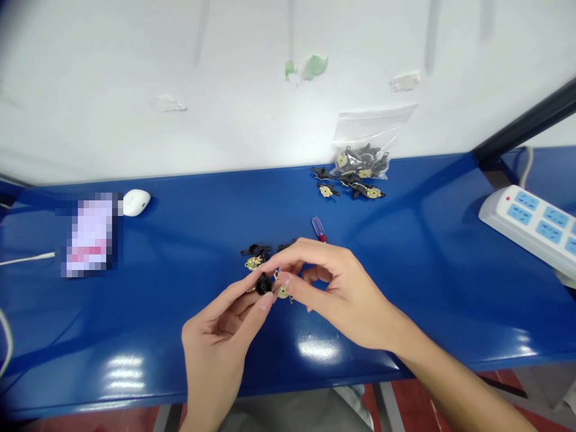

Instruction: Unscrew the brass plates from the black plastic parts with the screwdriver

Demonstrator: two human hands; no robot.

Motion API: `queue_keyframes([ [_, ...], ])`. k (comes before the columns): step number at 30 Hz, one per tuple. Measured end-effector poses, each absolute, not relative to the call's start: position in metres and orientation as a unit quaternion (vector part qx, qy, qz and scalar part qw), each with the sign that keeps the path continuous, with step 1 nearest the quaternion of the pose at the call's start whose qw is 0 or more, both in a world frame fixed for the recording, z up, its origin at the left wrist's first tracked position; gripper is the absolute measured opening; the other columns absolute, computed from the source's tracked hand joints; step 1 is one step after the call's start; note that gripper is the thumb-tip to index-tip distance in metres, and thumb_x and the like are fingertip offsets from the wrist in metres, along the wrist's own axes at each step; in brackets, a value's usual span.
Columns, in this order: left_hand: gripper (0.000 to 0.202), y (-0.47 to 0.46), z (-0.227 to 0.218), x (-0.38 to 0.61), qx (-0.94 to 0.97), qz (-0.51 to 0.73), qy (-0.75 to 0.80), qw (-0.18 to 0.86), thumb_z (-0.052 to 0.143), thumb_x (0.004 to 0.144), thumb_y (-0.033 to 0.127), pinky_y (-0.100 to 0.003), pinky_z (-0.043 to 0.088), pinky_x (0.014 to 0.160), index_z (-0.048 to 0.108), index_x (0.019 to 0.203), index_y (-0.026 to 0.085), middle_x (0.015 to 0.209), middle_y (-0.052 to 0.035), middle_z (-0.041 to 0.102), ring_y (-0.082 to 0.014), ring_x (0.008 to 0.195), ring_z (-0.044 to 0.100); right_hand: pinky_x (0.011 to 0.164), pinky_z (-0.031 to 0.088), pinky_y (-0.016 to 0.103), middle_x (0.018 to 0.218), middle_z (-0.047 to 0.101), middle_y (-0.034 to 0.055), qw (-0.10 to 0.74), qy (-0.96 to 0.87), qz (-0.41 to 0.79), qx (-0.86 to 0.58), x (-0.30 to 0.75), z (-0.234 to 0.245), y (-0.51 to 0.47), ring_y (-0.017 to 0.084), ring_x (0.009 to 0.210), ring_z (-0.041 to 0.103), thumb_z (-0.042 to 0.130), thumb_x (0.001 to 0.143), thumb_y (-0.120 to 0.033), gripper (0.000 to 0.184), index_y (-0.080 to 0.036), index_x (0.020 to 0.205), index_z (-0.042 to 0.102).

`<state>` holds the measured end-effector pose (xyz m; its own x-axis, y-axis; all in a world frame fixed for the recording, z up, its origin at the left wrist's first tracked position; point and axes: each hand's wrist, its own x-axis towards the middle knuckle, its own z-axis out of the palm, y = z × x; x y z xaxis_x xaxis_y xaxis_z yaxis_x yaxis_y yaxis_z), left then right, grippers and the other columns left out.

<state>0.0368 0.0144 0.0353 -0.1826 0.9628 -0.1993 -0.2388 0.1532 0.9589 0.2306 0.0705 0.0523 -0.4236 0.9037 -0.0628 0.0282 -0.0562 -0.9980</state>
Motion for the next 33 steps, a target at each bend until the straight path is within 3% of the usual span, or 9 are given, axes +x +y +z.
queue_keyframes([
  [8,0.028,0.0156,0.0360,0.0341,0.322,0.557,0.526,0.556,0.091,0.093,0.014,-0.021,0.072,0.093,0.094,0.113,0.033,0.102,0.0006,0.093,-0.0185,0.093,0.091,0.058,0.062,0.023,0.099,0.074,0.0036,0.354,-0.561,0.623,-0.415,0.2292,0.0536,0.0705,0.012,0.074,0.067,0.079,0.106,-0.035,0.016,-0.030,0.120,0.087],
  [13,0.025,0.0160,0.0323,0.0316,0.319,0.551,0.524,0.566,0.091,0.093,0.016,-0.024,0.073,0.096,0.094,0.113,0.031,0.106,-0.0021,0.093,-0.0210,0.099,0.091,0.058,0.064,0.021,0.100,0.076,0.0031,0.353,-0.555,0.636,-0.404,0.2279,0.0525,0.0701,0.014,0.083,0.072,0.083,0.103,-0.031,0.015,-0.034,0.116,0.089],
  [18,0.026,0.0154,0.0320,0.0323,0.317,0.552,0.533,0.558,0.091,0.093,0.015,-0.027,0.073,0.096,0.094,0.114,0.031,0.108,-0.0022,0.093,-0.0213,0.098,0.090,0.058,0.064,0.021,0.104,0.080,0.0028,0.352,-0.570,0.620,-0.409,0.2251,0.0533,0.0711,0.013,0.079,0.072,0.084,0.102,-0.029,0.016,-0.035,0.115,0.090],
  [23,0.033,0.0152,0.0346,0.0354,0.332,0.546,0.538,0.550,0.093,0.090,0.014,-0.027,0.074,0.096,0.093,0.118,0.031,0.117,-0.0031,0.092,-0.0213,0.101,0.090,0.054,0.060,0.023,0.093,0.080,0.0026,0.352,-0.570,0.591,-0.449,0.2244,0.0521,0.0718,0.014,0.072,0.071,0.089,0.096,-0.034,0.009,-0.028,0.102,0.088],
  [33,0.036,0.0106,0.0343,0.0356,0.367,0.539,0.527,0.545,0.090,0.094,0.015,-0.027,0.072,0.100,0.092,0.123,0.036,0.120,-0.0009,0.090,-0.0203,0.107,0.088,0.072,0.055,0.032,0.101,0.073,0.0025,0.337,-0.618,0.547,-0.453,0.2208,0.0468,0.0674,0.016,0.085,0.067,0.080,0.105,-0.038,0.010,-0.029,0.102,0.083],
])
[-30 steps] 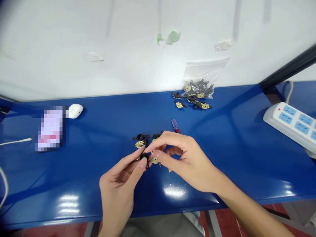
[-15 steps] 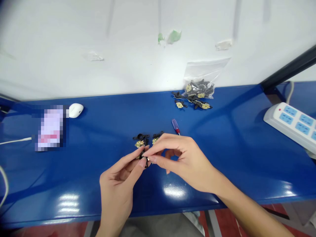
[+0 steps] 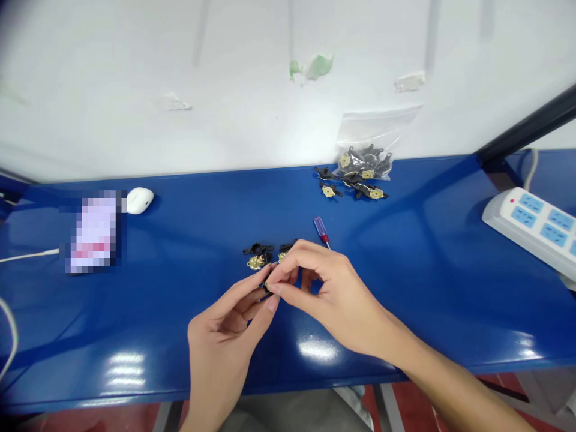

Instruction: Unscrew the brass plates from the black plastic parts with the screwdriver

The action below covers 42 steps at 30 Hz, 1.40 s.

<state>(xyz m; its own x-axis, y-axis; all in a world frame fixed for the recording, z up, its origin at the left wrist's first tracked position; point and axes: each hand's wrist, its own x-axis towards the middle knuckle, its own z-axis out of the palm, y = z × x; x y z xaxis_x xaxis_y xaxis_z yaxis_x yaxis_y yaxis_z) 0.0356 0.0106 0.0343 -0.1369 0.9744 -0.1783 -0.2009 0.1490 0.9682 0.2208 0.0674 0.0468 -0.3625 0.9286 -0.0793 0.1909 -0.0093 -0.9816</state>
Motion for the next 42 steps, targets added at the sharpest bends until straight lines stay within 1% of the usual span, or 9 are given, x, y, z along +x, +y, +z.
queue_keyframes([
  [3,0.034,0.0107,0.0359,0.0347,0.374,0.530,0.532,0.545,0.087,0.097,0.016,-0.025,0.070,0.103,0.091,0.123,0.037,0.123,-0.0003,0.090,-0.0200,0.113,0.087,0.073,0.054,0.033,0.100,0.072,0.0020,0.338,-0.614,0.547,-0.458,0.2191,0.0439,0.0663,0.017,0.086,0.067,0.080,0.105,-0.038,0.010,-0.029,0.102,0.082],
  [6,0.031,0.0113,0.0379,0.0336,0.369,0.525,0.540,0.545,0.086,0.098,0.016,-0.026,0.070,0.105,0.092,0.121,0.035,0.126,-0.0017,0.090,-0.0217,0.118,0.086,0.074,0.054,0.034,0.102,0.073,0.0017,0.340,-0.610,0.550,-0.458,0.2180,0.0427,0.0656,0.017,0.088,0.068,0.081,0.104,-0.037,0.008,-0.029,0.102,0.082],
  [12,0.029,0.0138,0.0375,0.0335,0.342,0.533,0.540,0.554,0.090,0.093,0.015,-0.033,0.072,0.103,0.094,0.115,0.033,0.114,-0.0029,0.092,-0.0249,0.109,0.089,0.074,0.055,0.032,0.101,0.075,0.0007,0.348,-0.600,0.554,-0.461,0.2159,0.0456,0.0665,0.016,0.087,0.068,0.083,0.101,-0.033,0.004,-0.029,0.100,0.081],
  [17,0.027,0.0157,0.0344,0.0357,0.321,0.535,0.530,0.574,0.091,0.092,0.018,-0.038,0.072,0.105,0.093,0.116,0.029,0.113,-0.0048,0.092,-0.0280,0.112,0.088,0.075,0.056,0.032,0.101,0.078,0.0019,0.342,-0.588,0.569,-0.462,0.2157,0.0483,0.0683,0.018,0.088,0.070,0.083,0.100,-0.035,0.009,-0.028,0.104,0.081],
  [21,0.028,0.0145,0.0318,0.0347,0.304,0.532,0.523,0.592,0.092,0.092,0.018,-0.035,0.072,0.105,0.093,0.117,0.030,0.107,-0.0041,0.093,-0.0264,0.110,0.089,0.073,0.056,0.031,0.097,0.077,0.0012,0.342,-0.579,0.573,-0.468,0.2161,0.0487,0.0690,0.016,0.083,0.068,0.082,0.102,-0.039,0.012,-0.027,0.105,0.081],
  [26,0.029,0.0126,0.0328,0.0331,0.288,0.528,0.516,0.610,0.093,0.091,0.019,-0.029,0.072,0.099,0.093,0.118,0.030,0.102,-0.0031,0.093,-0.0231,0.103,0.090,0.072,0.055,0.028,0.093,0.074,-0.0012,0.340,-0.574,0.579,-0.469,0.2157,0.0462,0.0698,0.014,0.081,0.066,0.084,0.100,-0.037,0.012,-0.027,0.105,0.080],
  [32,0.029,0.0154,0.0358,0.0338,0.287,0.522,0.510,0.621,0.095,0.090,0.020,-0.024,0.071,0.095,0.093,0.118,0.028,0.102,-0.0042,0.093,-0.0188,0.095,0.089,0.072,0.054,0.028,0.093,0.074,-0.0012,0.342,-0.570,0.582,-0.468,0.2149,0.0445,0.0696,0.014,0.081,0.066,0.085,0.100,-0.038,0.014,-0.027,0.103,0.078],
  [37,0.028,0.0167,0.0358,0.0327,0.291,0.521,0.502,0.626,0.094,0.092,0.022,-0.022,0.070,0.095,0.093,0.118,0.029,0.108,-0.0044,0.093,-0.0175,0.097,0.088,0.073,0.054,0.027,0.093,0.074,-0.0024,0.346,-0.571,0.577,-0.470,0.2144,0.0453,0.0678,0.013,0.084,0.067,0.085,0.100,-0.036,0.012,-0.028,0.103,0.078],
  [42,0.027,0.0160,0.0354,0.0326,0.290,0.522,0.497,0.629,0.095,0.092,0.021,-0.019,0.069,0.094,0.093,0.118,0.030,0.105,-0.0032,0.093,-0.0162,0.096,0.089,0.072,0.053,0.027,0.092,0.073,-0.0029,0.351,-0.576,0.565,-0.475,0.2135,0.0447,0.0670,0.013,0.082,0.065,0.081,0.103,-0.033,0.006,-0.029,0.103,0.077],
])
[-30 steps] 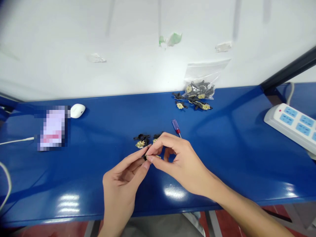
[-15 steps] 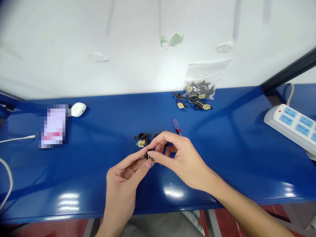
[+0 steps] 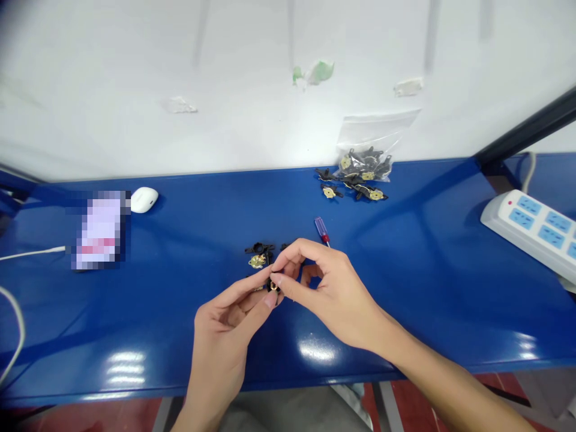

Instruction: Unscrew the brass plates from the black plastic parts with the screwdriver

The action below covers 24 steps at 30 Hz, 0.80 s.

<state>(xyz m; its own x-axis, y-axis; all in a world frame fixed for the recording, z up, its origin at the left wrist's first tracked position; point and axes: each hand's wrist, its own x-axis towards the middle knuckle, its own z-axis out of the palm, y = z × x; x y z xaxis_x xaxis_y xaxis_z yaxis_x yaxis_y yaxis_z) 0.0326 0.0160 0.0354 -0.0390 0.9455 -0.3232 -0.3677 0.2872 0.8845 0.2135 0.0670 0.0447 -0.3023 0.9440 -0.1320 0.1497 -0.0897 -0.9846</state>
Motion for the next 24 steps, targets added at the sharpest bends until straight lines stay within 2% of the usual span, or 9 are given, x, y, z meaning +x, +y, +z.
queue_keyframes([
  [8,0.029,0.015,0.038,0.032,0.294,0.522,0.491,0.632,0.093,0.093,0.019,-0.018,0.068,0.096,0.093,0.120,0.030,0.111,-0.0031,0.093,-0.0158,0.099,0.089,0.074,0.052,0.027,0.093,0.073,-0.0036,0.349,-0.588,0.552,-0.477,0.215,0.044,0.066,0.013,0.084,0.066,0.083,0.102,-0.033,0.007,-0.030,0.104,0.077],
  [15,0.029,0.015,0.034,0.030,0.296,0.532,0.483,0.629,0.092,0.095,0.019,-0.019,0.069,0.096,0.092,0.121,0.030,0.106,-0.0021,0.093,-0.0157,0.098,0.089,0.073,0.055,0.026,0.092,0.073,-0.0036,0.344,-0.597,0.551,-0.471,0.217,0.046,0.067,0.012,0.082,0.069,0.079,0.105,-0.044,0.014,-0.030,0.106,0.077],
  [20,0.030,0.010,0.032,0.024,0.302,0.530,0.479,0.631,0.088,0.099,0.021,-0.027,0.071,0.102,0.090,0.128,0.029,0.119,-0.0047,0.092,-0.0226,0.108,0.089,0.074,0.054,0.026,0.093,0.074,-0.0031,0.338,-0.614,0.519,-0.489,0.229,0.054,0.074,0.013,0.083,0.069,0.076,0.108,-0.049,0.019,-0.030,0.108,0.079],
  [24,0.032,0.004,0.030,0.020,0.318,0.523,0.485,0.625,0.089,0.097,0.018,-0.031,0.072,0.103,0.090,0.127,0.029,0.126,-0.0061,0.090,-0.0263,0.112,0.089,0.070,0.050,0.028,0.093,0.076,-0.0029,0.269,-0.662,0.498,-0.491,0.242,0.057,0.081,0.013,0.079,0.064,0.075,0.108,-0.048,0.019,-0.030,0.105,0.081],
])
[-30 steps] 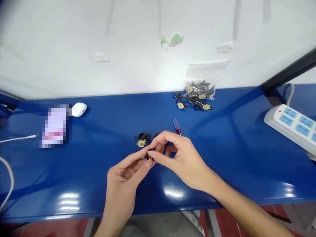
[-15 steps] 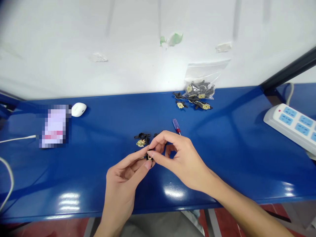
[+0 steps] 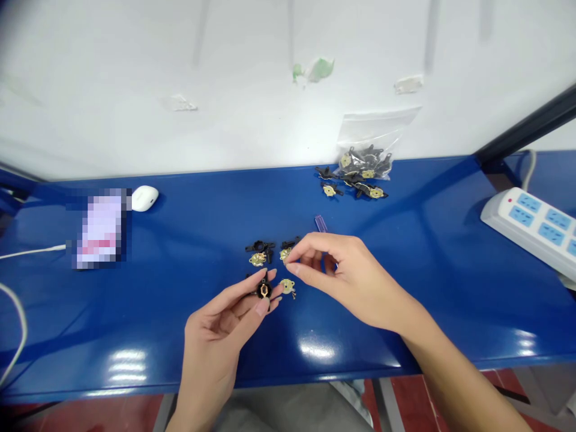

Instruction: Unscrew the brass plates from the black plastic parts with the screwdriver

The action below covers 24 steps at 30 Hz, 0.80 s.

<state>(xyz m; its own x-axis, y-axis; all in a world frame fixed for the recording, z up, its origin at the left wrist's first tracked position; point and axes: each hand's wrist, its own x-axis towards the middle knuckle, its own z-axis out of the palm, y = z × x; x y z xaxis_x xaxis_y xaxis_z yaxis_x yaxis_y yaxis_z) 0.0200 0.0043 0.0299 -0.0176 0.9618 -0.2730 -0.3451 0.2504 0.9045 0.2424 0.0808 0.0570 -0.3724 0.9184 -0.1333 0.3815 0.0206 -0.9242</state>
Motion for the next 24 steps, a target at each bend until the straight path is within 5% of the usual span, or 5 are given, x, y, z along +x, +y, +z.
queue_keyframes([
  [13,0.040,-0.018,0.017,0.020,0.374,0.522,0.522,0.561,0.089,0.094,0.008,-0.022,0.072,0.095,0.091,0.122,0.036,0.123,-0.0009,0.089,-0.0222,0.103,0.090,0.070,0.046,0.031,0.093,0.075,-0.0028,0.090,-0.780,0.415,-0.459,0.246,0.048,0.086,0.013,0.076,0.064,0.075,0.106,-0.029,0.013,-0.026,0.095,0.081],
  [24,0.037,-0.017,0.018,0.019,0.372,0.524,0.530,0.554,0.091,0.093,0.011,-0.023,0.074,0.090,0.092,0.120,0.035,0.116,-0.0001,0.090,-0.0220,0.096,0.091,0.069,0.048,0.031,0.090,0.076,-0.0009,0.072,-0.779,0.421,-0.458,0.245,0.043,0.085,0.016,0.075,0.066,0.075,0.106,-0.040,0.020,-0.027,0.092,0.081],
])
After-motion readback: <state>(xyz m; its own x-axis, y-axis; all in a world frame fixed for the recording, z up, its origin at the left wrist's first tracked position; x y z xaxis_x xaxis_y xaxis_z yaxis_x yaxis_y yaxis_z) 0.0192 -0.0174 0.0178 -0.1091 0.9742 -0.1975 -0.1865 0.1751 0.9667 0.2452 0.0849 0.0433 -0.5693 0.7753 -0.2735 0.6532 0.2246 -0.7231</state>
